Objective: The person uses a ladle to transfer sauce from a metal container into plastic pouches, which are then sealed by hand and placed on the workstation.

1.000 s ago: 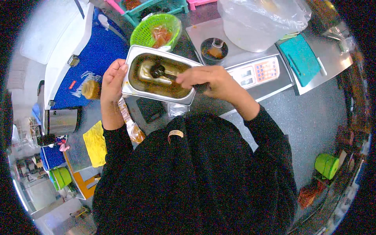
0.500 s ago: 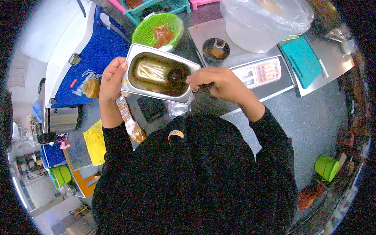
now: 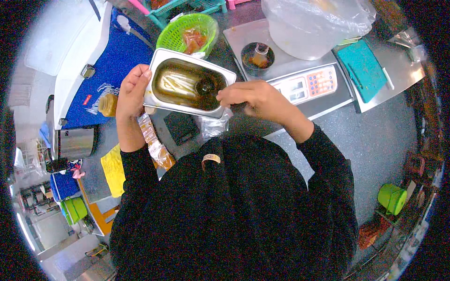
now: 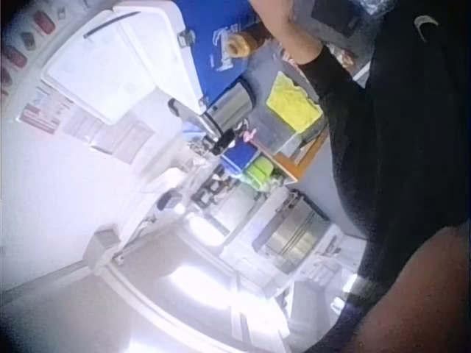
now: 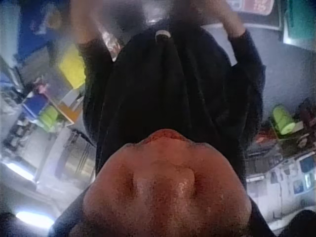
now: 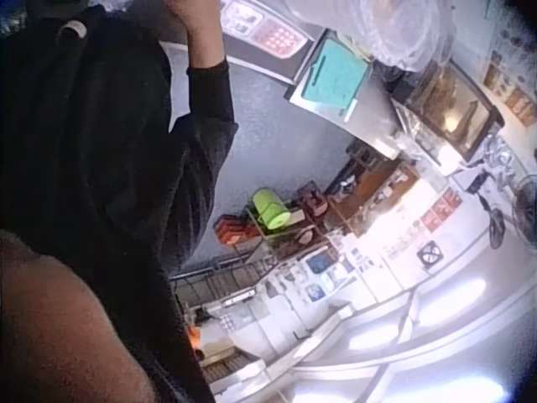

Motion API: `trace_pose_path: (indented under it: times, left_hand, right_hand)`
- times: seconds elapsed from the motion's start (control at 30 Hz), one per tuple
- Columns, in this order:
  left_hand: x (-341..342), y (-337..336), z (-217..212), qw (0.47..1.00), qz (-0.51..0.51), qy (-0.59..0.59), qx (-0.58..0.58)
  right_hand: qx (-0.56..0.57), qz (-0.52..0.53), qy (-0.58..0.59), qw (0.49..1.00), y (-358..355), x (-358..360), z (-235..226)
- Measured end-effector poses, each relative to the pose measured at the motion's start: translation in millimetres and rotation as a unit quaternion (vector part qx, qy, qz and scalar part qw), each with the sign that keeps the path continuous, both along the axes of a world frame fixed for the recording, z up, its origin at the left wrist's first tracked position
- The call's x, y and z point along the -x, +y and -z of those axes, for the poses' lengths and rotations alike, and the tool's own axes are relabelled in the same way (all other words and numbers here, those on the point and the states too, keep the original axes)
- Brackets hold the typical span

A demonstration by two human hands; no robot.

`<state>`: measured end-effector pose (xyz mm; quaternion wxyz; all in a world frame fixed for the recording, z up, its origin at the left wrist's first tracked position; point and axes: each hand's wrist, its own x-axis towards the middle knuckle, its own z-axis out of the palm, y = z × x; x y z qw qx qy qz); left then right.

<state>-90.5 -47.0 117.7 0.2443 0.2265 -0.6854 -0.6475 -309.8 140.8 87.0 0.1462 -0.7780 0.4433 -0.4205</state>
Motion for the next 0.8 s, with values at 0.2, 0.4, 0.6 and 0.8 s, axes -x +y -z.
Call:
trace_pose_path:
  times: [0.2, 0.4, 0.6, 0.8]
  left_hand:
    - [-0.7, 4.6, -5.0, 0.997, 0.030, -0.013, 0.064]
    - [-13.4, -0.3, -2.8, 0.997, -0.017, 0.029, 0.065]
    - [-14.4, 3.1, -7.7, 0.997, -0.018, 0.029, 0.064]
    - [-13.5, 10.7, -11.5, 0.992, -0.028, 0.043, 0.115]
  right_hand:
    - [0.070, -0.002, -0.128, 0.989, -16.7, -12.2, -4.8]
    - [0.046, -0.013, -0.174, 0.984, -2.8, -11.6, -0.2]
    - [0.031, 0.102, -0.282, 0.953, -12.8, -31.2, -8.2]
    - [0.050, 0.035, -0.258, 0.964, -8.6, -28.6, -7.1]
